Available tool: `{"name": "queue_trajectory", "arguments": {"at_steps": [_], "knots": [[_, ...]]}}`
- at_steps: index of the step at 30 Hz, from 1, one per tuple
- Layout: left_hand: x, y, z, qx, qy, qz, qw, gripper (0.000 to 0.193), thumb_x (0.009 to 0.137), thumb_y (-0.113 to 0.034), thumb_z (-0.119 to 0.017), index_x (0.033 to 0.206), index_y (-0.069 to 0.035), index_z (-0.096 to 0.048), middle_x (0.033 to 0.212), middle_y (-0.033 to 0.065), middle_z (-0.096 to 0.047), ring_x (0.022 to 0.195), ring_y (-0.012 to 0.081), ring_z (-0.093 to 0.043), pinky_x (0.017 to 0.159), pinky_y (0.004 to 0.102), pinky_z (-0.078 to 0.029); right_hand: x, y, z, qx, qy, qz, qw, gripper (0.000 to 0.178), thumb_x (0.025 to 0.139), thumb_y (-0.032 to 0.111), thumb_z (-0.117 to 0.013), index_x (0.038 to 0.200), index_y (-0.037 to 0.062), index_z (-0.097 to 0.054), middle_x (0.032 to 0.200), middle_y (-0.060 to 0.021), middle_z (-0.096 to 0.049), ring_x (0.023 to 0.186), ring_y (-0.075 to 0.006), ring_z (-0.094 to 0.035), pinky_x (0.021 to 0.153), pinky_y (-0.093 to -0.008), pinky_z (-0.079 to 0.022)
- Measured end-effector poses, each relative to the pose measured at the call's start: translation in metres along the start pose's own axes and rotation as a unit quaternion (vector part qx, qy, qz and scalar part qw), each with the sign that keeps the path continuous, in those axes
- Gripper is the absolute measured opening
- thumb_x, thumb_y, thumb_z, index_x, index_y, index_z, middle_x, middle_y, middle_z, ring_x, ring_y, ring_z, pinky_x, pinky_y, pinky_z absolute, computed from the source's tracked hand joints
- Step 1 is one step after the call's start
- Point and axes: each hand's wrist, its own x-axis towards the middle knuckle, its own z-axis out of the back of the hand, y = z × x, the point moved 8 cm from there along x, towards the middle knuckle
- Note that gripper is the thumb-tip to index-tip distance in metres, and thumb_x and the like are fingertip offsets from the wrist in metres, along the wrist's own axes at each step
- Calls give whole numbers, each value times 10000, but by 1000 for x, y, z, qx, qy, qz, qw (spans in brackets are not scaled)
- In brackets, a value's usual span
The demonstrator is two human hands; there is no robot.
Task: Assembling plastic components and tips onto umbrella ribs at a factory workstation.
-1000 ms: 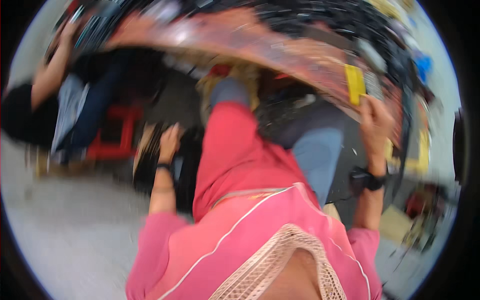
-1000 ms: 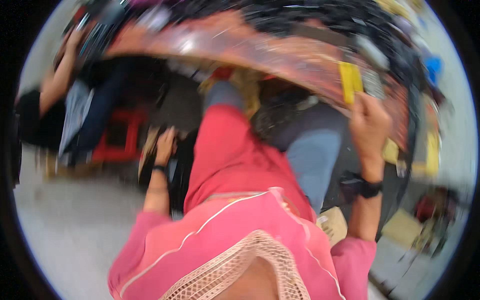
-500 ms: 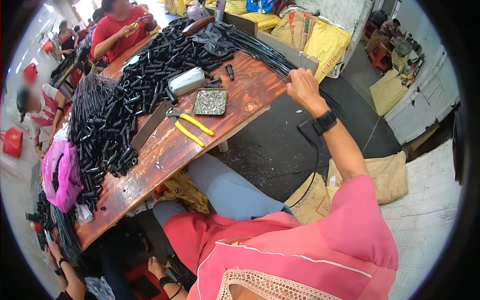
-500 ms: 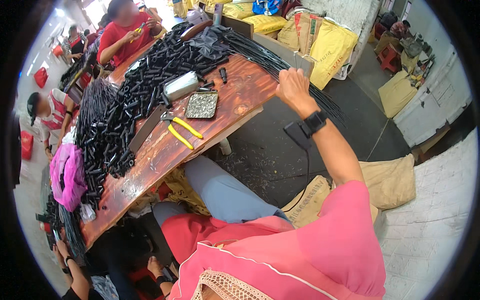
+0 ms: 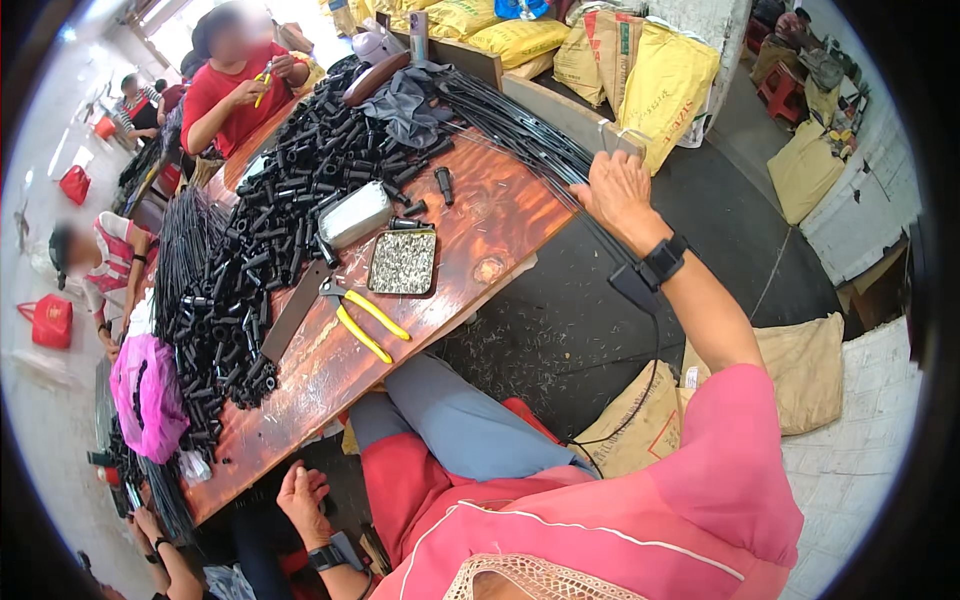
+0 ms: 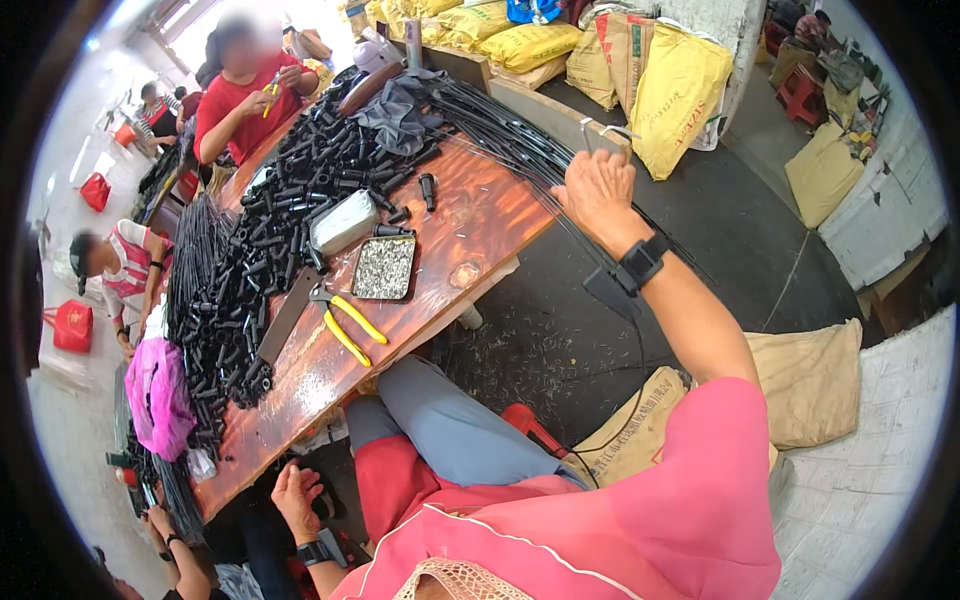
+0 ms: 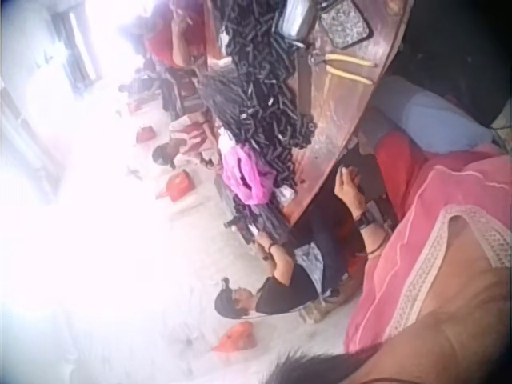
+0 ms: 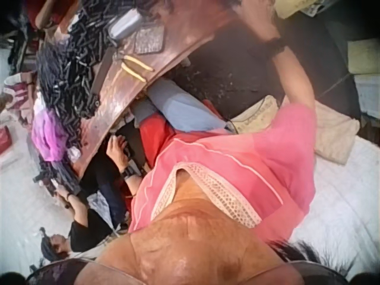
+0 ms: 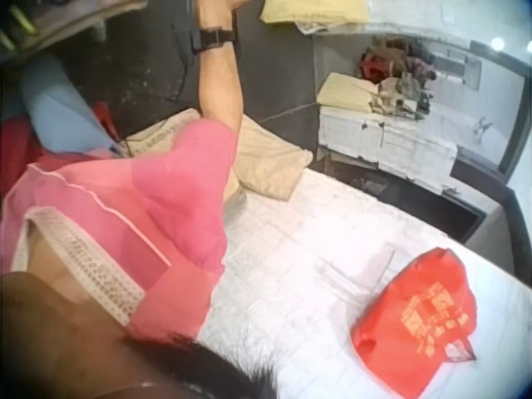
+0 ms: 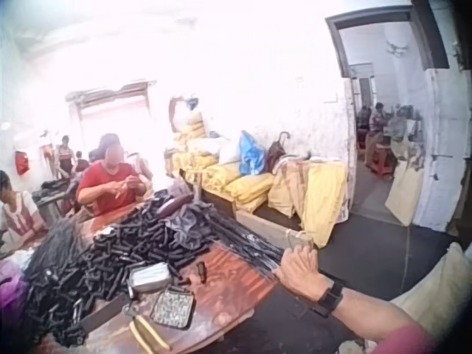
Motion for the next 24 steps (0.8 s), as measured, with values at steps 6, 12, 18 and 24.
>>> {"name": "queue_trajectory", "arguments": {"at_steps": [6, 12, 18, 24], "knots": [[29, 8, -37, 17, 59, -2, 998, 293, 941, -237, -637, 1128, -12, -654, 814, 80, -682, 663, 154, -673, 530, 258, -548, 2, -8, -17, 74, -17, -39, 996, 453, 820, 352, -708, 947, -66, -586, 966, -312, -620, 938, -456, -609, 797, -501, -501], [43, 9, -17, 1, 60, -24, 998, 289, 933, -257, -654, 1107, -27, -669, 799, 65, -680, 651, 154, -672, 531, 259, -546, 30, -11, -13, 71, 19, -25, 997, 310, 751, 259, -742, 716, -34, -647, 780, -277, -650, 786, -434, -656, 682, -503, -508], [40, 2, -2, -26, 41, -7, 999, 285, 935, -262, -650, 1090, -24, -662, 797, 65, -678, 671, 151, -674, 537, 259, -541, 51, -1, -4, 20, 58, -20, 998, 252, 815, 202, -643, 852, -47, -659, 876, -265, -677, 835, -440, -667, 720, -499, -528], [26, -23, 2, 17, 98, 9, 995, 246, 939, -220, -625, 970, 18, -675, 697, 80, -668, 591, 141, -649, 507, 236, -505, 63, 36, 48, -23, 14, 75, 997, 184, 814, 107, -574, 879, -43, -659, 881, -273, -666, 862, -433, -658, 729, -487, -525]]}}
